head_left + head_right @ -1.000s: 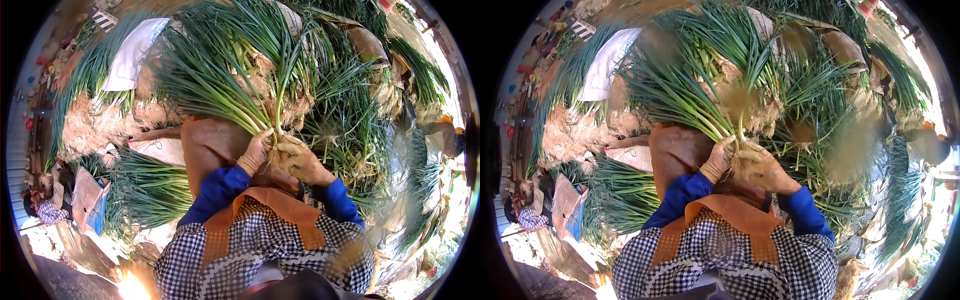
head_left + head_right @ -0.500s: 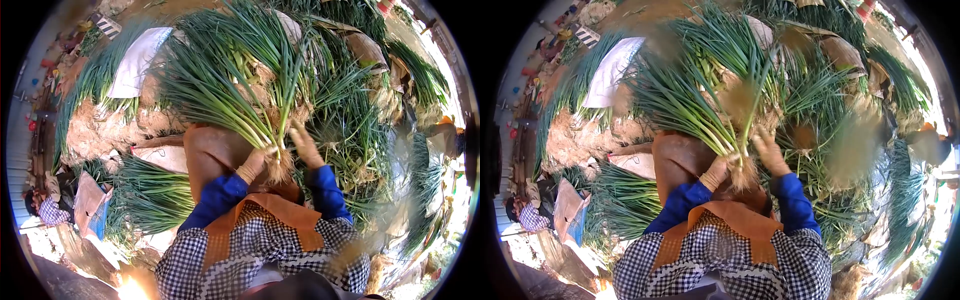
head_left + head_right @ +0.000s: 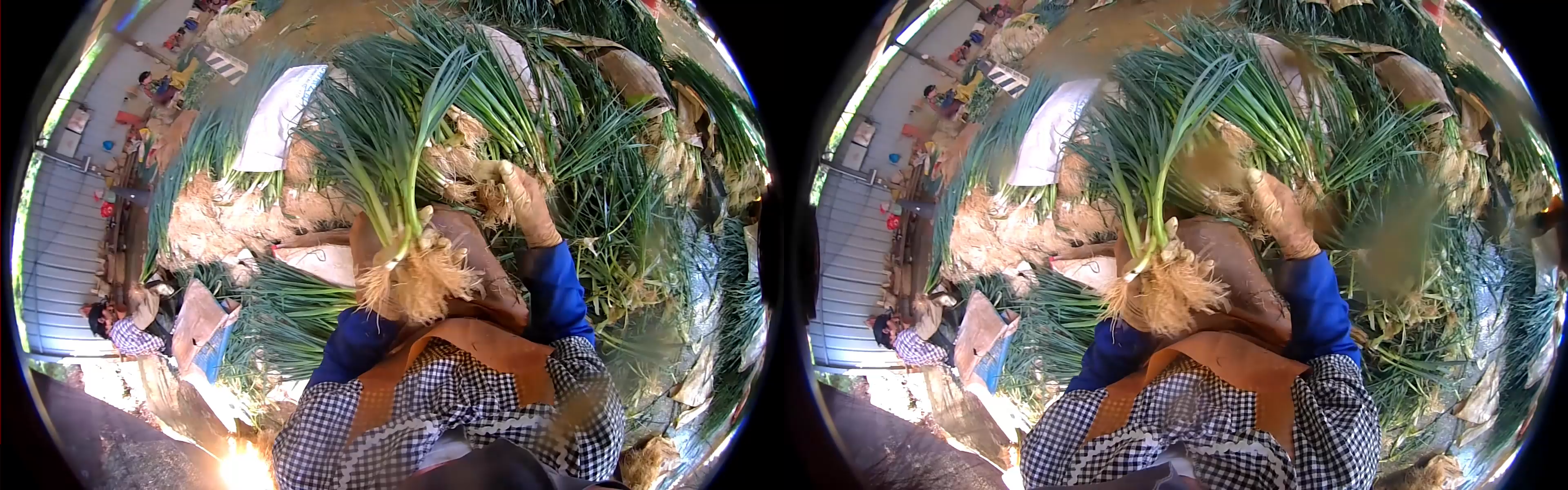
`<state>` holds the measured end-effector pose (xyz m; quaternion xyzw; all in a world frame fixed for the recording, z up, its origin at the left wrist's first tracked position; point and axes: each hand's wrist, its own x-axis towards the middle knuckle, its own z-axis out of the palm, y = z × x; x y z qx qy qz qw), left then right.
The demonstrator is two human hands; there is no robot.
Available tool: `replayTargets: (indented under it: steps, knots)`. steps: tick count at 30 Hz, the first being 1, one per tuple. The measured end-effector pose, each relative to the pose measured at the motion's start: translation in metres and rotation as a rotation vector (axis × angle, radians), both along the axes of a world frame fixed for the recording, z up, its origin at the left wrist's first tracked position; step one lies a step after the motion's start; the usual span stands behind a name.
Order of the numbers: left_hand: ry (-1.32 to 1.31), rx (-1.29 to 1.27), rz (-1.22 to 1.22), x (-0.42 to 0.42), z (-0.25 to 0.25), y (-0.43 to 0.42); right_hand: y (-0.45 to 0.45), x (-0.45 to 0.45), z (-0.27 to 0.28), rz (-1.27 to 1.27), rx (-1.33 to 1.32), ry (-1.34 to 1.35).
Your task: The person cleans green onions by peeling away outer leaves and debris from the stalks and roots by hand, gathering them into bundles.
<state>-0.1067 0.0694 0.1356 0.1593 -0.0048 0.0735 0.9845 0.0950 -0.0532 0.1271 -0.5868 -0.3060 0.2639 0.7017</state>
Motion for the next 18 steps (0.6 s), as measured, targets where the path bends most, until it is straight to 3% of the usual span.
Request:
replayTargets:
  steps: [1, 5, 6, 7, 10, 12, 13, 15, 17, 18]
  knots:
    - [0.055, -0.055, 0.027, -0.011, 0.023, -0.005, 0.005, 0.002, -0.013, -0.028, 0.036, 0.13]
    - [0.158, -0.08, 0.05, -0.028, 0.023, -0.015, 0.045, 0.002, -0.071, -0.016, -0.181, -0.139]
    - [0.256, -0.114, 0.108, -0.031, 0.026, -0.021, 0.045, -0.015, -0.033, 0.039, -0.099, -0.018]
    - [0.259, -0.106, 0.108, -0.035, 0.026, -0.023, 0.057, -0.02, -0.041, 0.038, -0.091, -0.015]
    - [0.237, -0.178, 0.069, -0.043, 0.014, -0.02, 0.086, -0.028, -0.054, 0.197, -0.122, -0.075]
    - [0.225, -0.14, 0.041, -0.048, 0.003, -0.008, 0.087, -0.029, -0.026, 0.664, -0.166, 0.016]
    - [0.208, -0.107, 0.01, -0.052, -0.001, -0.001, 0.084, -0.029, -0.02, 0.662, -0.159, 0.016]
    - [0.201, -0.027, -0.009, -0.05, 0.017, 0.005, 0.077, -0.029, -0.017, 0.572, 0.195, 0.38]
    - [0.087, -0.089, 0.146, -0.054, 0.045, 0.0, 0.052, -0.016, -0.007, 0.337, 0.703, 0.479]
    - [0.217, -0.111, 0.217, -0.064, 0.067, 0.003, 0.033, 0.008, -0.027, 0.256, 0.765, 0.491]
